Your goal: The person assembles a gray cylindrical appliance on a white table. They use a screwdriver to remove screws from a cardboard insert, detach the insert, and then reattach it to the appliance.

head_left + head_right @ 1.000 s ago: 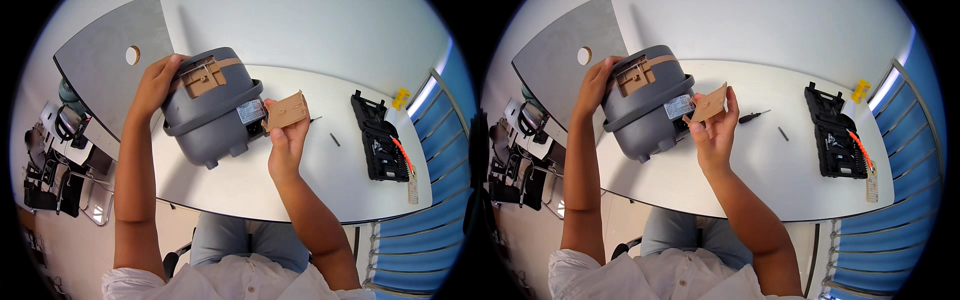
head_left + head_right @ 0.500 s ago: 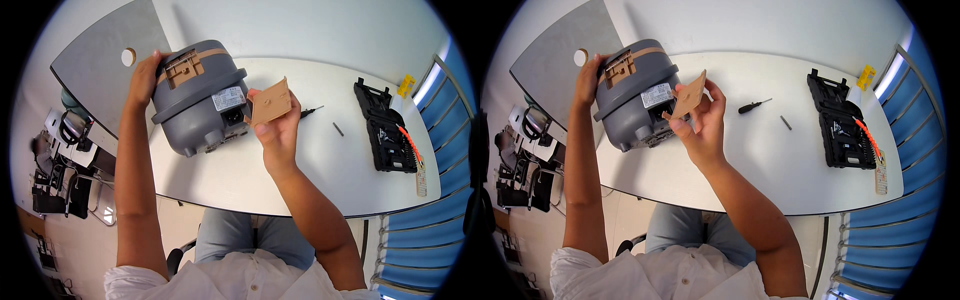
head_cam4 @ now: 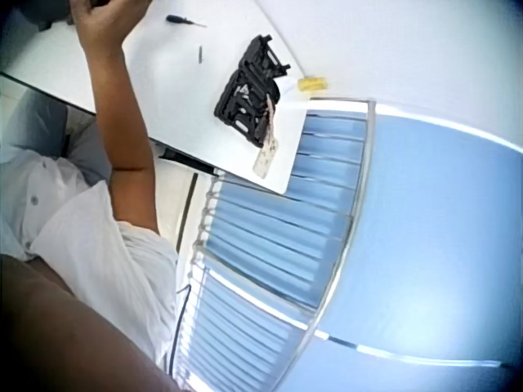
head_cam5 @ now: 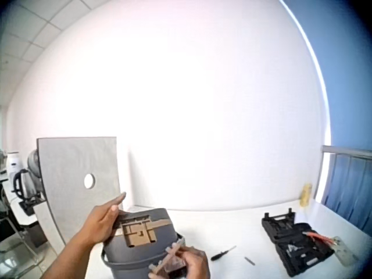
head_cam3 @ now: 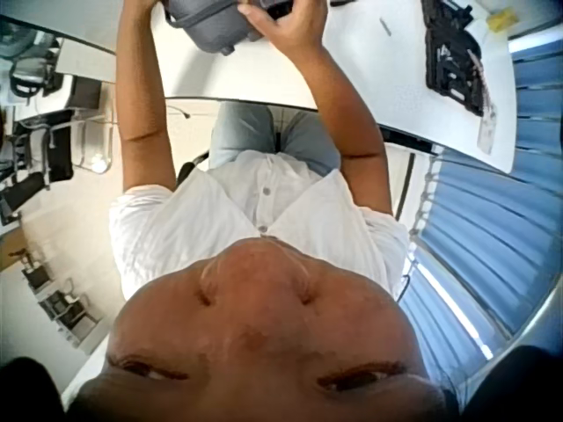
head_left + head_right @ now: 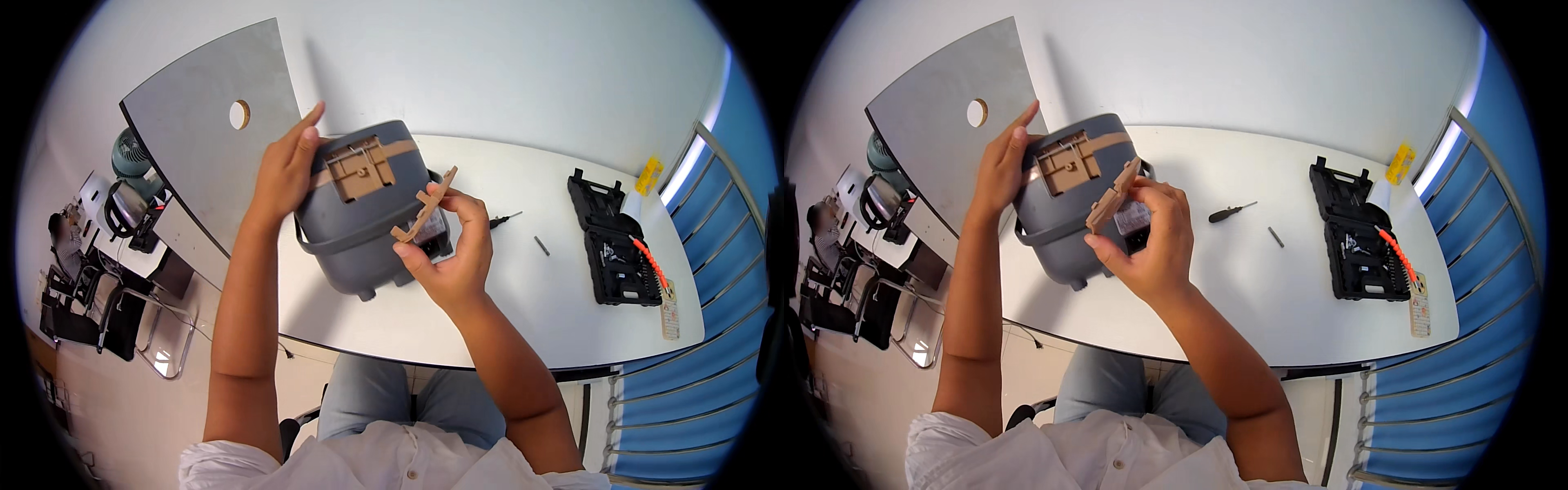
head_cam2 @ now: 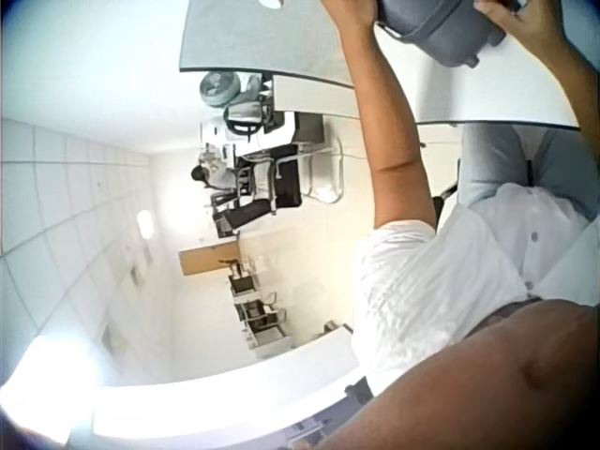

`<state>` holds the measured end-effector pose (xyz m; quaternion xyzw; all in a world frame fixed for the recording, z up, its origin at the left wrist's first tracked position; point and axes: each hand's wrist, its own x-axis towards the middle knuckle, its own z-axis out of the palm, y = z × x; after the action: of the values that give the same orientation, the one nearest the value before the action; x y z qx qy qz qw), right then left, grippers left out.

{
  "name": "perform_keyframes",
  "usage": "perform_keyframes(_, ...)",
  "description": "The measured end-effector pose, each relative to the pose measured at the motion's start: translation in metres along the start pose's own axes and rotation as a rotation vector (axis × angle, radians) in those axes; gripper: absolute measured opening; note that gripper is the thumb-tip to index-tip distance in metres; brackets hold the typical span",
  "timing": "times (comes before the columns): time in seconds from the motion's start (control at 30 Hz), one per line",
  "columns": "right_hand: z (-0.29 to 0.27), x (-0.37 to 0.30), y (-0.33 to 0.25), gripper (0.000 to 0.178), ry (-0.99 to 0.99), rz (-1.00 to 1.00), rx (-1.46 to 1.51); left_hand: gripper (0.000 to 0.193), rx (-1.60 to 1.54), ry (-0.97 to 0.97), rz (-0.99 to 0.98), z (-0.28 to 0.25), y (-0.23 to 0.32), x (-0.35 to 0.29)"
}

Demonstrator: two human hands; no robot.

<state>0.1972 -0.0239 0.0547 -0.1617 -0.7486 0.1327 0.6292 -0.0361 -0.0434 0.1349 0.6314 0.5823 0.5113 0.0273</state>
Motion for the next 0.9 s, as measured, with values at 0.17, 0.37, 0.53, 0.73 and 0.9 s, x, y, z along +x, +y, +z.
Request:
perform_keyframes(0.17, 0.016, -0.003, -0.011, 0.066, 0.206, 0.250, 0.453, 0.046, 0.002, 0.013, 0.013, 0.006, 0.019, -0.009)
perform_keyframes(0.37, 0.017, -0.030, 0.004, 0.070, 0.214, 0.173, 0.440, 0.044, 0.234, 0.076, 0.114, 0.017, 0.044, -0.032)
perform_keyframes(0.53, -0.001, -0.039, 0.010, 0.066, 0.153, 0.159, 0.245, 0.039, 0.364, 0.134, 0.180, 0.032, 0.065, -0.050)
perform_keyframes(0.73, -0.018, -0.023, -0.018, 0.062, 0.063, 0.056, -0.195, 0.037, 0.389, 0.104, 0.123, 0.036, 0.081, -0.061)
perform_keyframes(0.9, -0.018, -0.021, -0.029, 0.060, 0.047, 0.013, -0.344, 0.037, 0.411, 0.182, 0.256, 0.043, 0.079, -0.065)
